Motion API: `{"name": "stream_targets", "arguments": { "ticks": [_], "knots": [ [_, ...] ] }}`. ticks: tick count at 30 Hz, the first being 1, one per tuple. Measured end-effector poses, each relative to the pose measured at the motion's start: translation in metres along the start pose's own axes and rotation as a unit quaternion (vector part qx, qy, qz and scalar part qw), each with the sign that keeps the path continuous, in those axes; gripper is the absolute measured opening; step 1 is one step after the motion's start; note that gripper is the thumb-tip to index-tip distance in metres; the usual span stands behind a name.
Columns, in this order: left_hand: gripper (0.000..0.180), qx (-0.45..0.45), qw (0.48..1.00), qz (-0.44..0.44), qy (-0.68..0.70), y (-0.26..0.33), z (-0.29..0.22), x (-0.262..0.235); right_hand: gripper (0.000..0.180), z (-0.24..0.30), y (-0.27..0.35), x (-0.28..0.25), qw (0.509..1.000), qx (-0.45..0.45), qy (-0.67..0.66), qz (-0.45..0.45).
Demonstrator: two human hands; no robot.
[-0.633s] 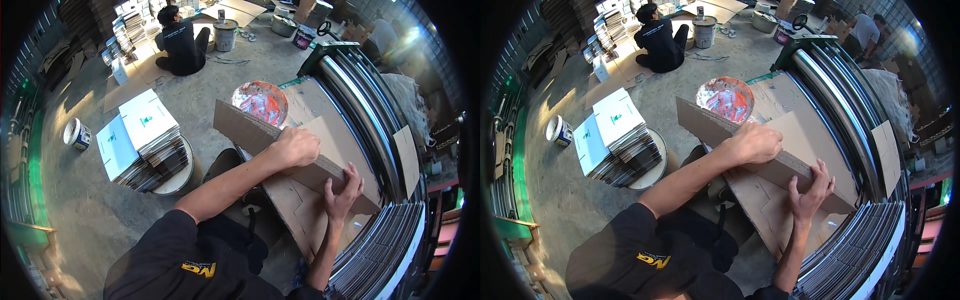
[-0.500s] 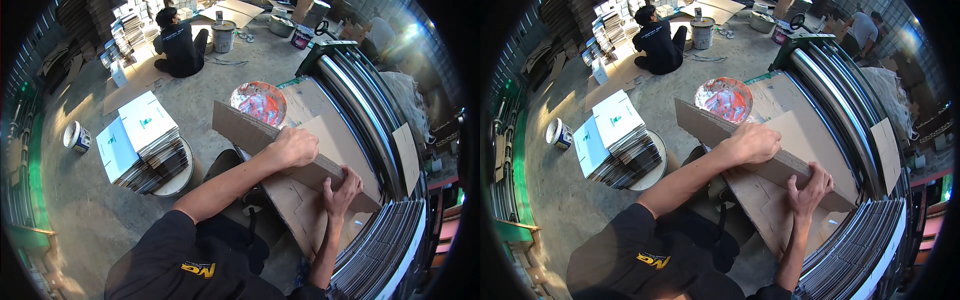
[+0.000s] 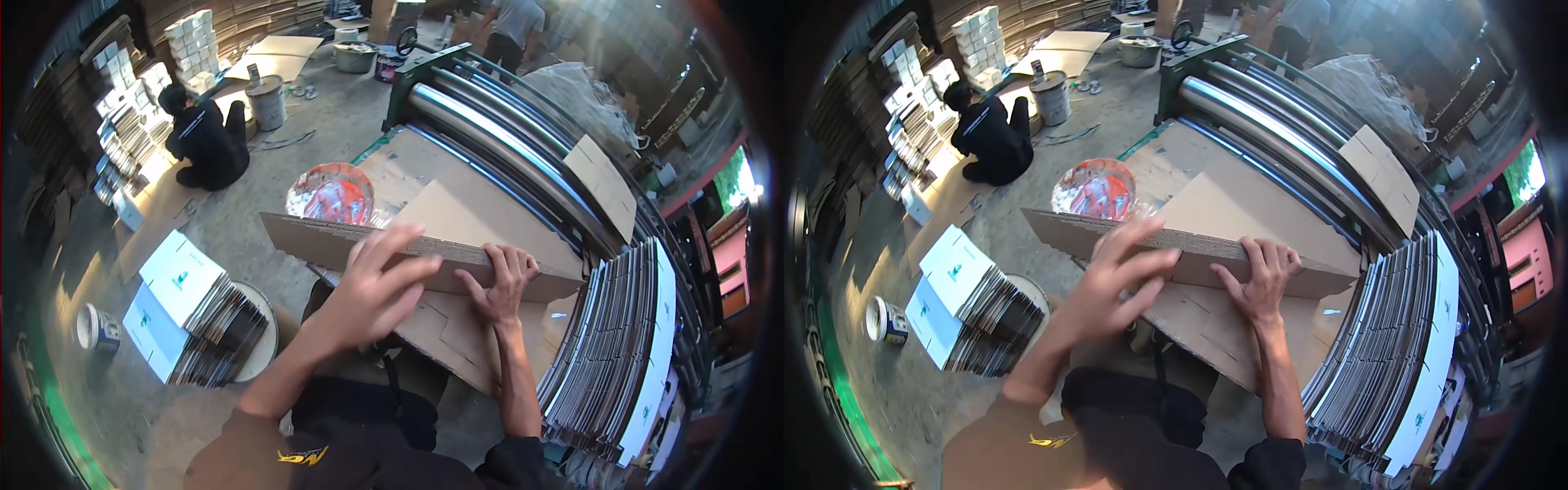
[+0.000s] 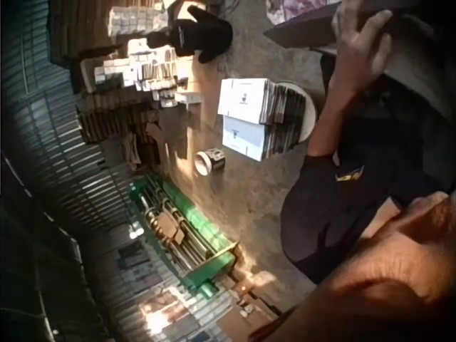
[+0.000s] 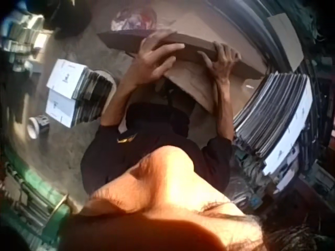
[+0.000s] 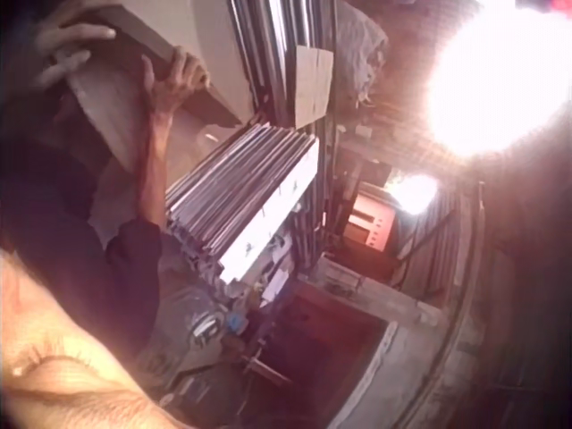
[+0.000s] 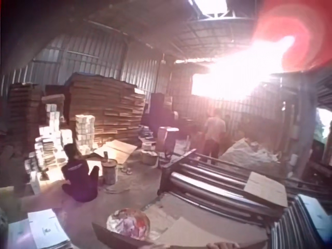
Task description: The person folds flaps on cardboard box blanks, aligns and stacks them, and places the stack onto an adjacent pile. The person then takes another batch of cardboard blanks from a pile and bends them along their crease lines.
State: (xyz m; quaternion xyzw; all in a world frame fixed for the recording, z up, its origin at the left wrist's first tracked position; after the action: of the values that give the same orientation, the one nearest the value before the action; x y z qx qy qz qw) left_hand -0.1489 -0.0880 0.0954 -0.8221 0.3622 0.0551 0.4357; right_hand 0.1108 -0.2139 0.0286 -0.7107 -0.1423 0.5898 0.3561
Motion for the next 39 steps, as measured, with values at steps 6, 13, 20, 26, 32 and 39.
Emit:
{"name": "stream_targets", "arguments": {
  "ticks": [6,13,20,26,32,39],
  "knots": [
    [0.017,-0.181,0.948,-0.114,0.235,0.114,0.001,-0.028,0.065,-0.038,-0.054,-0.028,0.995,0.096,-0.040,0.012],
    [0.013,-0.345,0.893,-0.147,0.250,0.187,0.051,0.006,0.083,-0.123,-0.145,0.029,0.951,0.237,-0.036,0.195],
    [0.012,-0.353,0.896,-0.101,0.251,0.175,0.059,0.007,0.098,-0.184,-0.130,0.153,0.848,0.276,-0.136,0.432],
    [0.013,-0.390,0.887,-0.080,0.235,0.168,0.071,0.000,0.112,-0.178,-0.120,0.184,0.847,0.268,-0.085,0.451],
    [0.012,-0.363,0.907,-0.026,0.213,0.124,0.070,0.004,0.112,-0.187,-0.124,0.195,0.860,0.240,-0.060,0.446],
    [0.017,-0.213,0.936,0.096,0.263,0.065,0.047,0.020,0.110,-0.178,-0.125,0.157,0.899,0.253,-0.089,0.346]
  ]
}}
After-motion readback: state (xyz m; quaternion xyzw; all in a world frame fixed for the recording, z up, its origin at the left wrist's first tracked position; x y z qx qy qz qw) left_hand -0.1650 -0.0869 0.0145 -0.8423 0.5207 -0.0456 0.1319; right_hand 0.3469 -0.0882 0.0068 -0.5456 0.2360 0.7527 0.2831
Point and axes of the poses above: each hand's wrist, its own y-axis away from the middle knuckle, its own x-axis out of the palm, z = x × y, the point moved 1 cm from there along -y, towards the middle knuckle, and after that the axes turned 13 degrees about y, right-handed, at the moved point
